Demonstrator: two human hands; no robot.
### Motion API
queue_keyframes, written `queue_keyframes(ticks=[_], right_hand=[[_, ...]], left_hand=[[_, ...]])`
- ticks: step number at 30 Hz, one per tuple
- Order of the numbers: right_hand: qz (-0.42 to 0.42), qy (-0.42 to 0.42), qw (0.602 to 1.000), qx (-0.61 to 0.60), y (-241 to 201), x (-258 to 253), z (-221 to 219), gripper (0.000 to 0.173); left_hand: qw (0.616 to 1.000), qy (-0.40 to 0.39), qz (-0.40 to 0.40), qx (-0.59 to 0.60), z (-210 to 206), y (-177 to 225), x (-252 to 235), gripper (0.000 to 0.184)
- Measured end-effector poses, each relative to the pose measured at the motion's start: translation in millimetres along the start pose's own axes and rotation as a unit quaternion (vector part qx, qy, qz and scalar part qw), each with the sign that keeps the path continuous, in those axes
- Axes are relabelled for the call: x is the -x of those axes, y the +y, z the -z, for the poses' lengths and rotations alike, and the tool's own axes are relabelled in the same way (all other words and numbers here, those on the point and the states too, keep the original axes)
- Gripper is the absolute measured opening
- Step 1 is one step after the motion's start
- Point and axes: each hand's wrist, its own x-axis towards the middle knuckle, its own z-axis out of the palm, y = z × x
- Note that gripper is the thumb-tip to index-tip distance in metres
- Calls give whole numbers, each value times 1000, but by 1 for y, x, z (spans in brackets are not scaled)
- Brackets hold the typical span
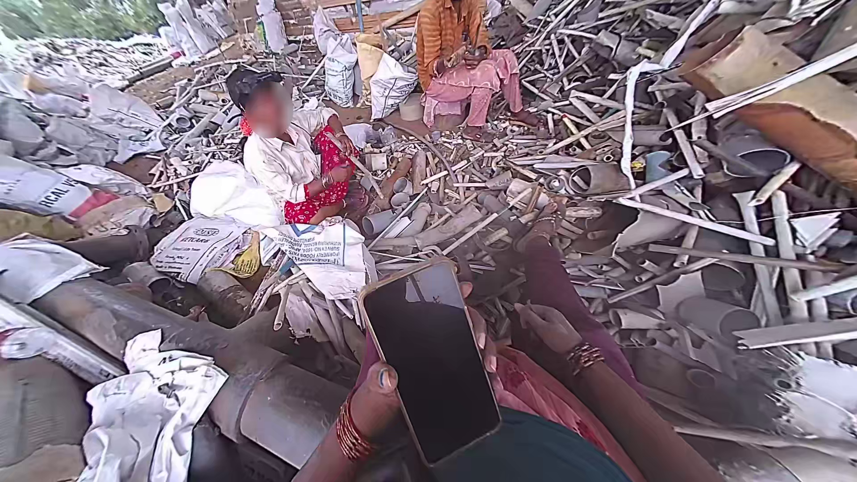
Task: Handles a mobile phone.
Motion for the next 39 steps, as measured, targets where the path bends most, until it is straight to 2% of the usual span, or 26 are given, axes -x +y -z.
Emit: queue_keyframes(ticks=[2, 4, 6, 8, 11, 13, 15, 17, 20, 27, 34, 39], right_hand=[[30, 49, 996, -73, -18, 10, 5, 44], [85, 80, 984, -138, -35, 23, 8, 39], [162, 76, 968, -177, -50, 42, 9, 34], [261, 41, 945, -195, -68, 59, 12, 33], [398, -60, 892, -206, -95, 86, 16, 38], [453, -135, 856, -209, -110, 100, 16, 42], [486, -177, 836, -185, -123, 111, 13, 49], [512, -208, 817, -165, -130, 115, 6, 49], [559, -227, 790, -108, -121, 108, -12, 43], [574, -202, 794, -7, -114, 109, -31, 43], [572, -197, 796, -4, -113, 109, -30, 42], [575, -196, 794, -5, -111, 110, -30, 41]], left_hand=[[997, 46, -35, -45, 13, -11, 2, 35], [995, 82, -10, -59, 39, -27, 19, 33], [993, 108, 32, -40, 43, -31, 21, 34], [993, 91, 49, 64, 42, -32, 6, 39], [986, 28, 44, 158, 43, -39, -16, 48], [978, -17, 43, 203, 41, -43, -36, 62], [978, -14, 47, 203, 45, -48, -40, 73], [982, 11, 35, 187, 55, -55, -38, 79], [976, 7, 53, 209, 56, -58, -44, 91], [970, 37, 72, 228, 60, -59, -36, 87], [965, 48, 79, 247, 60, -59, -37, 87], [961, 23, 87, 263, 59, -60, -40, 89]])
